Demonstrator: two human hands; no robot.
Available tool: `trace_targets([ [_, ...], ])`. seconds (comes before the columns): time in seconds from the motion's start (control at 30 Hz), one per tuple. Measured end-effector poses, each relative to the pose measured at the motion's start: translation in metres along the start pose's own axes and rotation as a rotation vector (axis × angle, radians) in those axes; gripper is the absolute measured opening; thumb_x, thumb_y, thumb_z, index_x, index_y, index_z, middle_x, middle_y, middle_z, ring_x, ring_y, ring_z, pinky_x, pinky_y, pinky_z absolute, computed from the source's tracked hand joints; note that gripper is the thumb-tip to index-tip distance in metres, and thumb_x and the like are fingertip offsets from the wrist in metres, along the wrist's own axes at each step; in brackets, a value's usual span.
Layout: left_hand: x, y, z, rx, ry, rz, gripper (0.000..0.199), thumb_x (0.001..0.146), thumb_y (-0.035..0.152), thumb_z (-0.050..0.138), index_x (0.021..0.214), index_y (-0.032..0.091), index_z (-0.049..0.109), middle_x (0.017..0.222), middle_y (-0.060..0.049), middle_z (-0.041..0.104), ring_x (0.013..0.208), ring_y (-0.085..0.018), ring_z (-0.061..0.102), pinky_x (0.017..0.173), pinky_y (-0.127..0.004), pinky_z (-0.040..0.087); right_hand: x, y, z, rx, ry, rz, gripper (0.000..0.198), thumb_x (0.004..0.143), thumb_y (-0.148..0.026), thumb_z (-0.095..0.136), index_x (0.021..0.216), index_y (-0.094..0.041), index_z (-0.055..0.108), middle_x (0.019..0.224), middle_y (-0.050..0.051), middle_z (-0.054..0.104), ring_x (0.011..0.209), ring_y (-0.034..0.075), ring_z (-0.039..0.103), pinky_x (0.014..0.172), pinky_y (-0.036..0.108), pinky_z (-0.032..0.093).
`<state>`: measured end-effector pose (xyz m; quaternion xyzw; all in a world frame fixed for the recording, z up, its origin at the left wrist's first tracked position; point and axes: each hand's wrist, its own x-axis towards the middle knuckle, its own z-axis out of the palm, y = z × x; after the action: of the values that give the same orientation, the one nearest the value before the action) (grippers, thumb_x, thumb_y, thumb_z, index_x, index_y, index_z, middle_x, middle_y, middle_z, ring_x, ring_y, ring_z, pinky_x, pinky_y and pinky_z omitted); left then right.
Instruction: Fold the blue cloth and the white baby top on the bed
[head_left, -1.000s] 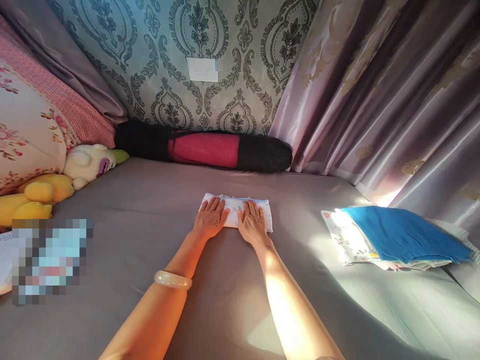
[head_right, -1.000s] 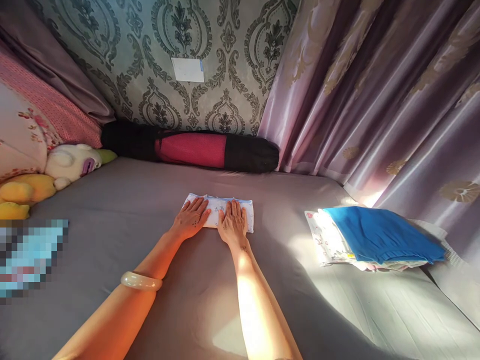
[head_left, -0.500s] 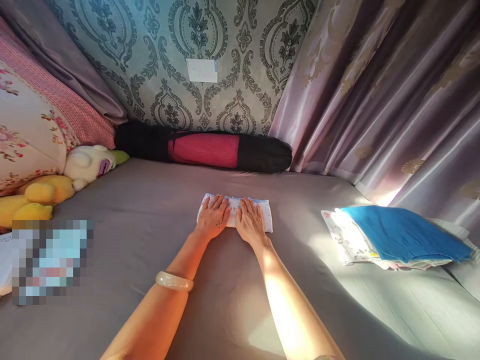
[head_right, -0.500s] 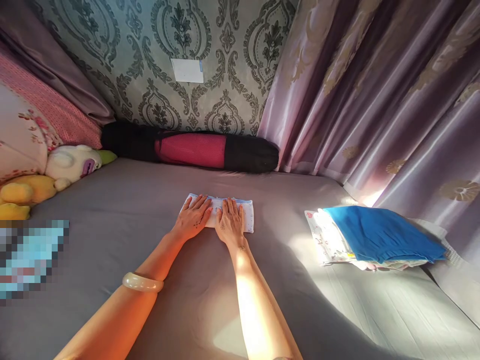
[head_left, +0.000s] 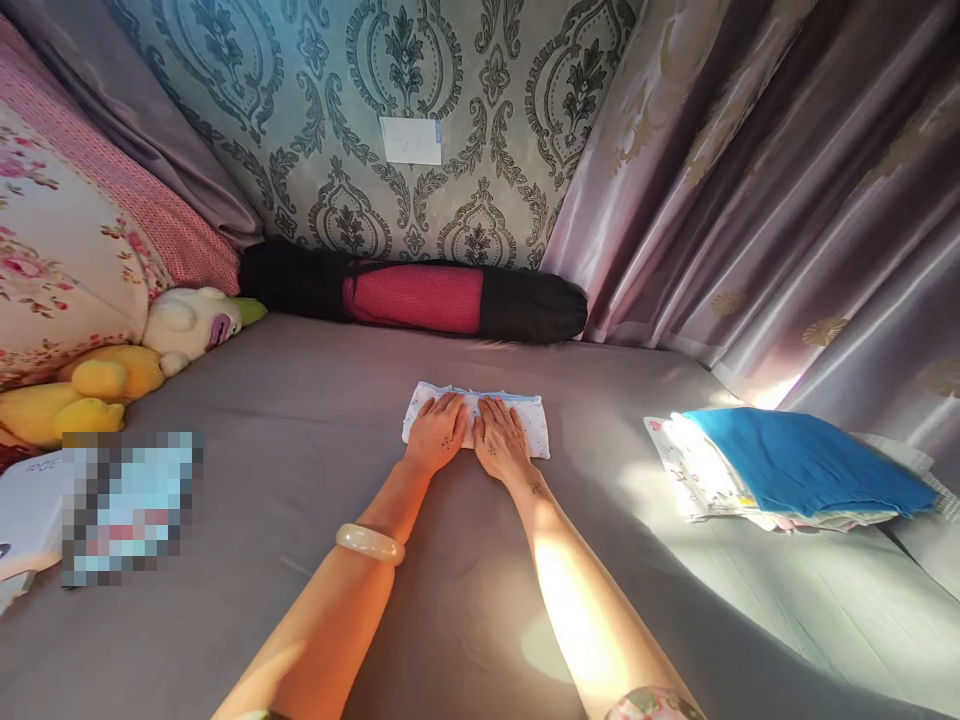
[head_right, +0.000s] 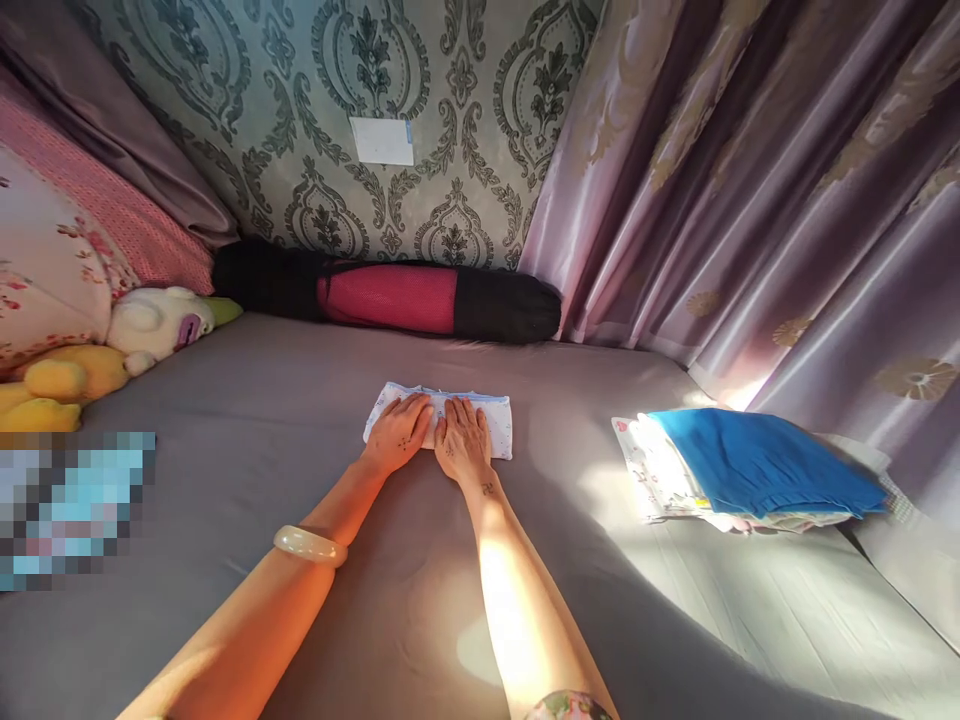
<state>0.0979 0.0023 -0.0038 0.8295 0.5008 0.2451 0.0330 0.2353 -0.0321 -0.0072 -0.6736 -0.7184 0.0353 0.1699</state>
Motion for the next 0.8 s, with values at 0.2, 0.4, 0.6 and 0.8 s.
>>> trace_targets([
  [0.2,-0.010,-0.025,-0.015,-0.094,0.284,-0.409,0.038,0.094,0.026,0.031,0.115,0.017,0.061,0.114,-0.011,0.067,0.107,-0.024,0.061,0.094,-0.037,0.044,0.011,-0.018,-0.017,0.072,-0.089,0.102,0.050,0.098,-0.030,0.021,0.139,-0.015,0.046,0.147,0.008,0.041,0.140,0.023,0.028,0.114,0.043,0.020],
  [0.4,-0.014,-0.039,-0.013,-0.287,0.327,-0.639,0.035,0.090,0.025,0.037,0.110,0.018,0.065,0.109,-0.010,0.069,0.103,-0.024,0.063,0.085,-0.034,0.049,0.021,-0.044,-0.009,0.006,-0.019,0.055,0.050,0.098,-0.032,0.025,0.141,-0.012,0.042,0.150,0.010,0.036,0.141,0.025,0.023,0.115,0.046,0.015],
  [0.6,-0.013,-0.038,-0.013,-0.327,0.337,-0.651,0.038,0.086,0.017,0.037,0.111,0.019,0.066,0.114,-0.009,0.068,0.105,-0.024,0.062,0.091,-0.037,0.049,0.017,-0.041,0.013,-0.035,0.057,0.038,0.049,0.097,-0.030,0.028,0.139,-0.008,0.043,0.147,0.015,0.039,0.139,0.025,0.027,0.113,0.044,0.014],
  [0.8,-0.014,-0.037,-0.017,-0.354,0.331,-0.671,0.043,0.080,0.010,0.036,0.111,0.018,0.065,0.114,-0.009,0.068,0.107,-0.023,0.062,0.094,-0.037,0.048,0.018,-0.039,0.012,-0.035,0.051,0.038,0.050,0.096,-0.030,0.029,0.139,-0.007,0.043,0.147,0.014,0.039,0.138,0.026,0.027,0.113,0.044,0.015],
])
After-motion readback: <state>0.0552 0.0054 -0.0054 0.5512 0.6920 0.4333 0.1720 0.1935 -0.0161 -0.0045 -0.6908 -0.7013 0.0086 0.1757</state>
